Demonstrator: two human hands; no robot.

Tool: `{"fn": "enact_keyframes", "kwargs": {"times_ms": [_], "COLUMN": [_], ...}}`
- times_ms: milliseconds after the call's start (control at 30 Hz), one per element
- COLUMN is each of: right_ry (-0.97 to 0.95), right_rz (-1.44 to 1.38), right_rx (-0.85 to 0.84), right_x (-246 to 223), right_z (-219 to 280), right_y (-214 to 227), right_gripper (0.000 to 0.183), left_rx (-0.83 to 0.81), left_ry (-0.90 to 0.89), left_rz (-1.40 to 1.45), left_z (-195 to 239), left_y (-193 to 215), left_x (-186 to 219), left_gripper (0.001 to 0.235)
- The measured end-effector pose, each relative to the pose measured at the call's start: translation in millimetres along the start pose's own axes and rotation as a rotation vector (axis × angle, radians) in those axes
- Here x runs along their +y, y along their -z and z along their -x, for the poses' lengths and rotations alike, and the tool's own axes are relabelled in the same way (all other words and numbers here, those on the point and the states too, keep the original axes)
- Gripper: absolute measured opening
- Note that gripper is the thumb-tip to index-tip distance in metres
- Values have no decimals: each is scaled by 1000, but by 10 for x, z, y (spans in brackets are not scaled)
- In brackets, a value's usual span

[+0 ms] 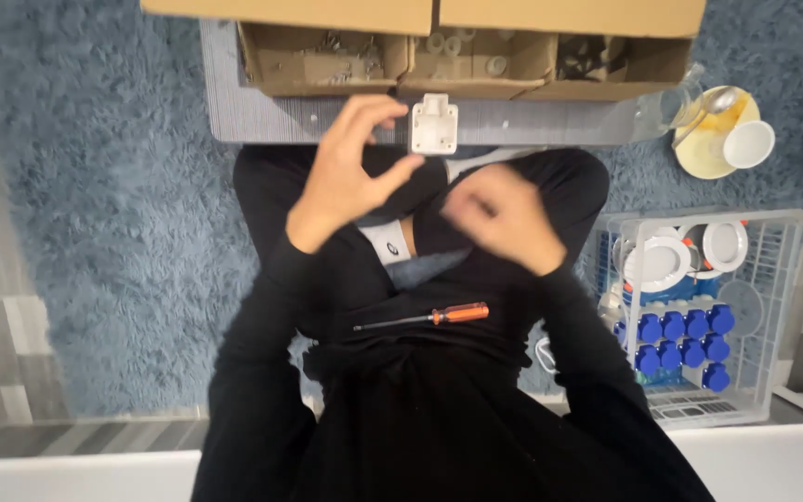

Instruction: Assembling small electrical components using a screwdriver while sitting on the floor

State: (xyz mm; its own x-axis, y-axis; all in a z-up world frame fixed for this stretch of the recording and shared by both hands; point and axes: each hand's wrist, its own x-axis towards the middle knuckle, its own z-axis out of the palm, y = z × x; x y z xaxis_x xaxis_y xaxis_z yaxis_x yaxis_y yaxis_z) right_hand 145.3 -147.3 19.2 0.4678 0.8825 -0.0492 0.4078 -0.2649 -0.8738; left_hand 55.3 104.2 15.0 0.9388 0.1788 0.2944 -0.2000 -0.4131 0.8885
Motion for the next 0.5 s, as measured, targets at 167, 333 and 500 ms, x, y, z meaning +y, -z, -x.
{"fn": "enact_keyframes", "kwargs": {"times_ms": [167, 333, 500], "right_ry": [118, 166, 201], "right_rz": [646, 753, 778], "right_rx": [398, 467, 496], "right_x": [773, 829, 786], "right_z": [64, 16, -15], "right_y": [319, 186, 183], "right_gripper": [51, 53, 40], "left_rx": [177, 270, 296], "left_ry": [45, 61, 70], "left_rz": [-153, -280, -429], "left_z": [52, -11, -12], "left_y": [-453, -688, -844], "left_x": [-250, -261, -358], "left_gripper": [83, 96, 95]}}
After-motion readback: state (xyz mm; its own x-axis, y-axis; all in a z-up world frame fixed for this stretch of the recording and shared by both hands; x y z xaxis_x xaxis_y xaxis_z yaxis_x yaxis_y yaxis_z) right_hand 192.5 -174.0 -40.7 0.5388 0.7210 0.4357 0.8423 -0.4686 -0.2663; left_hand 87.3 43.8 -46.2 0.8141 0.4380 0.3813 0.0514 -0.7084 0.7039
